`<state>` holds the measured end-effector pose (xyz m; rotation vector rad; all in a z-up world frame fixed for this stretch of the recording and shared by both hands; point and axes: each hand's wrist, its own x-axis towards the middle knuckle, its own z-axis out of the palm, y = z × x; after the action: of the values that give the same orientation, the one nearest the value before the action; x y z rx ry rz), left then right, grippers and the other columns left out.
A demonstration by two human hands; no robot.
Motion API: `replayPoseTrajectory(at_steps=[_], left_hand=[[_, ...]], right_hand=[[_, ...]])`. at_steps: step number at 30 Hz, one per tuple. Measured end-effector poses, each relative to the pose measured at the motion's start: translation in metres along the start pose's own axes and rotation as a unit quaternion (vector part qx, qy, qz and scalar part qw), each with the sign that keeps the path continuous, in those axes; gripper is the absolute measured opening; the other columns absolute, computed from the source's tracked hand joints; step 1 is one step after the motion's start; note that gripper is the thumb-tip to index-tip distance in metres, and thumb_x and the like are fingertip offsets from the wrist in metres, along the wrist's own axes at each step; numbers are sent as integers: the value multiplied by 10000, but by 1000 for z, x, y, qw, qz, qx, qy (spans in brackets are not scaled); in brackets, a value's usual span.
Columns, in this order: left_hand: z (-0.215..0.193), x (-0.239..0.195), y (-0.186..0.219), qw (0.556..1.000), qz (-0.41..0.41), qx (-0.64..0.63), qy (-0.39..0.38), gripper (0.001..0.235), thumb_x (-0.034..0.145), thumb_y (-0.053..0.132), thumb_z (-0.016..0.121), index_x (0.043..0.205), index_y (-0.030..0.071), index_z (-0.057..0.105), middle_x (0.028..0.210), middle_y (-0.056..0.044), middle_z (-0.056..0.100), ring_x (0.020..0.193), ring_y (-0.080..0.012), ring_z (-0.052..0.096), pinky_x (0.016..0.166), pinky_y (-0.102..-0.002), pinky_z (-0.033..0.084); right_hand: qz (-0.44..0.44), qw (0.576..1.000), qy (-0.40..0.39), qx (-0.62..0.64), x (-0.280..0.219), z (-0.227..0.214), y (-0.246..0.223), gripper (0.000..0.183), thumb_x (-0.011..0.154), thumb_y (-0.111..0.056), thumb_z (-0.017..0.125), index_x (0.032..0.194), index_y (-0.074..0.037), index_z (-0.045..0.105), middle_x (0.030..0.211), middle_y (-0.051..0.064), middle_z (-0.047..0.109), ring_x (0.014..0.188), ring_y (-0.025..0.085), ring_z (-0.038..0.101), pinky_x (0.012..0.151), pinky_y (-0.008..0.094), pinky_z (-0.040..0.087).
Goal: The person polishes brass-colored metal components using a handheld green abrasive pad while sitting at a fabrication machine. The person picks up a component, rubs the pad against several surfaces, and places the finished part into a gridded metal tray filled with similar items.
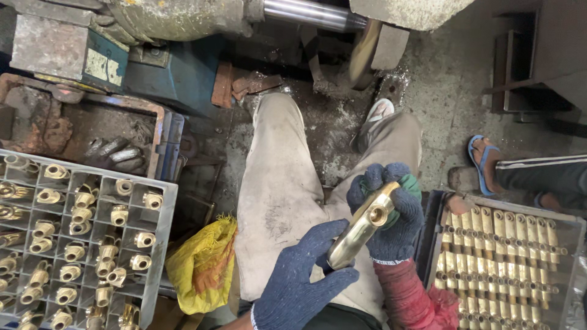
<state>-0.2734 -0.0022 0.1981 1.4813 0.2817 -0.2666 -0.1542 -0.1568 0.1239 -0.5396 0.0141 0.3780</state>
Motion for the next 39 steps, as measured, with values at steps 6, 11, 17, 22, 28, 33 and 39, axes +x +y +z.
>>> replayPoseTrajectory(at_steps=[6, 11, 17, 22, 28, 33, 39], left_hand=[[-5, -6, -16, 999, 13, 25, 20, 627, 857, 172, 821, 1412, 27, 567, 1064, -91, 774, 951, -150, 754, 851, -299, 601], [-12, -9, -20, 998, 31, 33, 38, 584, 843, 137, 827, 1370, 11, 609, 1112, -103, 770, 968, -155, 747, 858, -312, 588], [-21, -9, -16, 999, -3, 13, 41, 596, 847, 134, 809, 1389, 21, 590, 1134, -97, 782, 980, -141, 754, 873, -304, 587], [-31, -8, -8, 998, 11, 22, 51, 595, 844, 141, 823, 1379, 15, 596, 1168, -106, 768, 1048, -160, 740, 909, -312, 583], [-36, -7, -1, 995, 68, 26, 66, 560, 854, 140, 833, 1356, 21, 616, 1264, -116, 736, 1163, -188, 718, 968, -325, 565], [-47, 0, -1, 994, 95, -14, 55, 501, 882, 76, 792, 1353, 9, 636, 1282, -122, 744, 1193, -189, 696, 1013, -331, 539], [-65, 16, 7, 998, 21, -52, 21, 458, 878, 80, 763, 1323, 37, 664, 1227, -103, 768, 1120, -144, 697, 958, -305, 566]], right_hand=[[4, 1000, 2, 1, -2, 4, 5, 275, 870, -151, 701, 1080, -73, 541, 996, 110, 503, 876, 251, 532, 755, 387, 497], [14, 1000, -28, 5, 0, 8, 8, 282, 867, -121, 698, 1095, -42, 552, 992, 124, 500, 904, 258, 518, 801, 408, 492], [21, 999, 8, -34, 0, 17, 9, 322, 830, -139, 708, 1101, -45, 562, 1051, 155, 530, 983, 281, 545, 887, 426, 508], [28, 998, 10, -59, 0, 13, 9, 306, 843, -148, 697, 1096, -47, 557, 1056, 164, 540, 958, 294, 561, 876, 432, 518], [30, 998, 8, -50, 0, 7, 18, 230, 907, -159, 667, 1064, -49, 540, 1017, 159, 541, 911, 294, 566, 848, 424, 525], [-17, 998, -13, -63, -8, 13, 13, 220, 956, -168, 674, 1044, -19, 538, 983, 180, 550, 899, 299, 576, 858, 420, 525], [-60, 995, -6, -79, -30, 29, 6, 333, 924, -186, 734, 1152, -6, 572, 1058, 210, 570, 930, 363, 606, 778, 456, 564]])
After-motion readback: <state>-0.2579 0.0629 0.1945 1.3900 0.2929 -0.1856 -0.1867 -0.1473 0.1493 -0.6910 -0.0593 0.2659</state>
